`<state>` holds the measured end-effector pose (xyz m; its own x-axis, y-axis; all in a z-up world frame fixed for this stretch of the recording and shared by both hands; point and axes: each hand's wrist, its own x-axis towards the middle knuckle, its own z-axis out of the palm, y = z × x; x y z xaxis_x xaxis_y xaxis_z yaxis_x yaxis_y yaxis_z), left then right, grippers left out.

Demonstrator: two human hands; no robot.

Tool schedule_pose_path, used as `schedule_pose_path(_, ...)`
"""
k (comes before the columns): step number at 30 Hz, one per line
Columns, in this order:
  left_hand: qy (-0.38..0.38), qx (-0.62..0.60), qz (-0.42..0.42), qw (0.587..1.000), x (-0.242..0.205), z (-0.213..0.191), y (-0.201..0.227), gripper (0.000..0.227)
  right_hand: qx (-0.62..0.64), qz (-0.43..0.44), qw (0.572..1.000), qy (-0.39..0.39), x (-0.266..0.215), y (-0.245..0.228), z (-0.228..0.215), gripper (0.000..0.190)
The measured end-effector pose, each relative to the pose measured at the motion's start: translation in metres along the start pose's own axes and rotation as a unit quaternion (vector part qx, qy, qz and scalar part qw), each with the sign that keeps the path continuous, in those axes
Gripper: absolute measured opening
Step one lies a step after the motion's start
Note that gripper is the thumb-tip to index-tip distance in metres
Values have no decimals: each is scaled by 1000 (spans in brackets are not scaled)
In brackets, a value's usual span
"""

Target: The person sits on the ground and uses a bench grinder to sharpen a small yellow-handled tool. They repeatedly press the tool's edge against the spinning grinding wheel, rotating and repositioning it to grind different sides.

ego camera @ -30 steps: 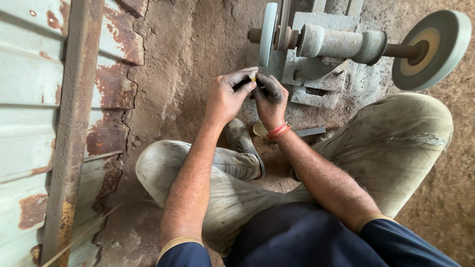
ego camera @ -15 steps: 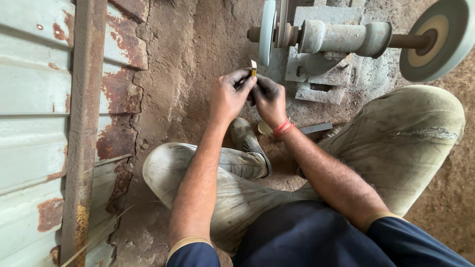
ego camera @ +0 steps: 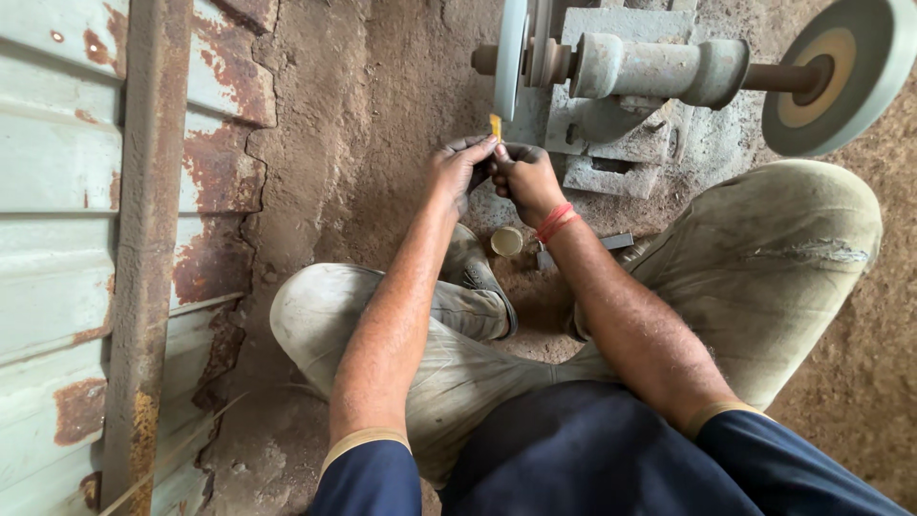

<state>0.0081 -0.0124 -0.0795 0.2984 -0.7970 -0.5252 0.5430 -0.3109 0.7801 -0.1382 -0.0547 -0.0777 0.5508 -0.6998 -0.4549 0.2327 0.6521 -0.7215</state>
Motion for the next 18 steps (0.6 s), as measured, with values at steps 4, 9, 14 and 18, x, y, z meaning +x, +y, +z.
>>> schedule_pose_path(4, -36, -11, 15, 999, 3, 1, -4, 12, 26, 5, 1000, 1, 2, 4, -4, 21)
schedule_pose_path(9, -10, 6, 33, 999, 4, 5, -14, 10, 43, 10, 999, -6, 3, 4, -9, 21)
schedule_pose_path(14, 11, 28, 60, 998, 0, 12, -17, 10, 54, 22, 998, -9, 1, 1, -12, 21)
schedule_pose_path(18, 33, 61, 69, 995, -7, 18, -12, 9, 77, 29, 996, -16, -1, -1, -12, 20)
